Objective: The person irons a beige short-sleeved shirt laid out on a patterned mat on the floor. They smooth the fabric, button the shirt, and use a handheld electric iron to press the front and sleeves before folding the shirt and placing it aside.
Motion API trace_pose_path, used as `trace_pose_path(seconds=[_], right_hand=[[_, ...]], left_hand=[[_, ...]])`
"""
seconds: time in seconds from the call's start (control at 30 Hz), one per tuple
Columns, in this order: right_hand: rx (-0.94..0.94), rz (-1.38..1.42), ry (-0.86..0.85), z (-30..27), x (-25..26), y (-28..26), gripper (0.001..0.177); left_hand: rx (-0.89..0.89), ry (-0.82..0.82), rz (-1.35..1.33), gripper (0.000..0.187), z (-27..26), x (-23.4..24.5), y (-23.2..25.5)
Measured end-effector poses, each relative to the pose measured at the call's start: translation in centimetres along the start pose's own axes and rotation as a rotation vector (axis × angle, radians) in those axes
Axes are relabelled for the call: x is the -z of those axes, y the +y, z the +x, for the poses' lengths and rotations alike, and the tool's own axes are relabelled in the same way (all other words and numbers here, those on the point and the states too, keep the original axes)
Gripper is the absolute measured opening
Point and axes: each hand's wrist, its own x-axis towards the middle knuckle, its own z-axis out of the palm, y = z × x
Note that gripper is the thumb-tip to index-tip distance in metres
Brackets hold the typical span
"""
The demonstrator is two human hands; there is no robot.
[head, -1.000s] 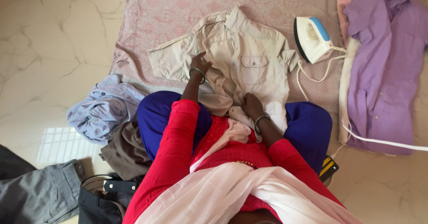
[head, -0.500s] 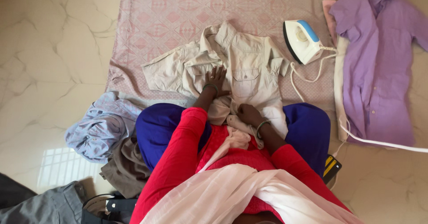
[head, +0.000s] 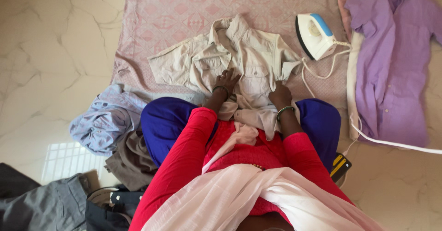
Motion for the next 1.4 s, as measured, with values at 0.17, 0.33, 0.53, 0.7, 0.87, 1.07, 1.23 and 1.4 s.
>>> trace_pose_path(seconds=[0.17,0.33,0.53,0.7,0.87,1.07,1.23,1.4], right_hand=[[0.025,-0.138,-0.085,-0.9,0.5,-0.4,0.048],[0.058,-0.342,-0.151,-3.0,-1.3,-0.7,0.034],[0.091,-0.388,-0.244,-3.5,-0.8,-0.6,0.033],[0.163,-0.494,-0.318,-3.0,-1.1,-1.5,0.035],[0.211,-0.572,-0.382,-2.4,-1.4,-0.9,0.038],[0.296,-0.484,-0.113,-3.9,1.1,-3.5,0.032],[0.457,-0.076,0.224,-3.2,0.8,-9.1,0.03],[0.546,-0.102,0.145,-3.1,-4.3,-9.1,0.06]], left_hand=[[0.003,0.032,-0.126,0.074,0.5,-1.6,1.0],[-0.025,0.028,-0.131,0.049,0.9,-0.8,1.0],[0.088,-0.094,-0.221,0.026,0.1,2.1,1.9],[0.048,-0.456,-0.177,0.034,-2.3,2.8,1.1],[-0.028,-0.509,-0.223,0.034,-2.6,-0.9,0.2],[-0.08,-0.661,-0.208,0.032,-4.3,-2.7,0.2],[-0.101,-0.739,-0.224,0.031,-5.1,-2.7,0.3],[-0.091,-0.751,-0.254,0.03,-5.5,-3.4,0.6]])
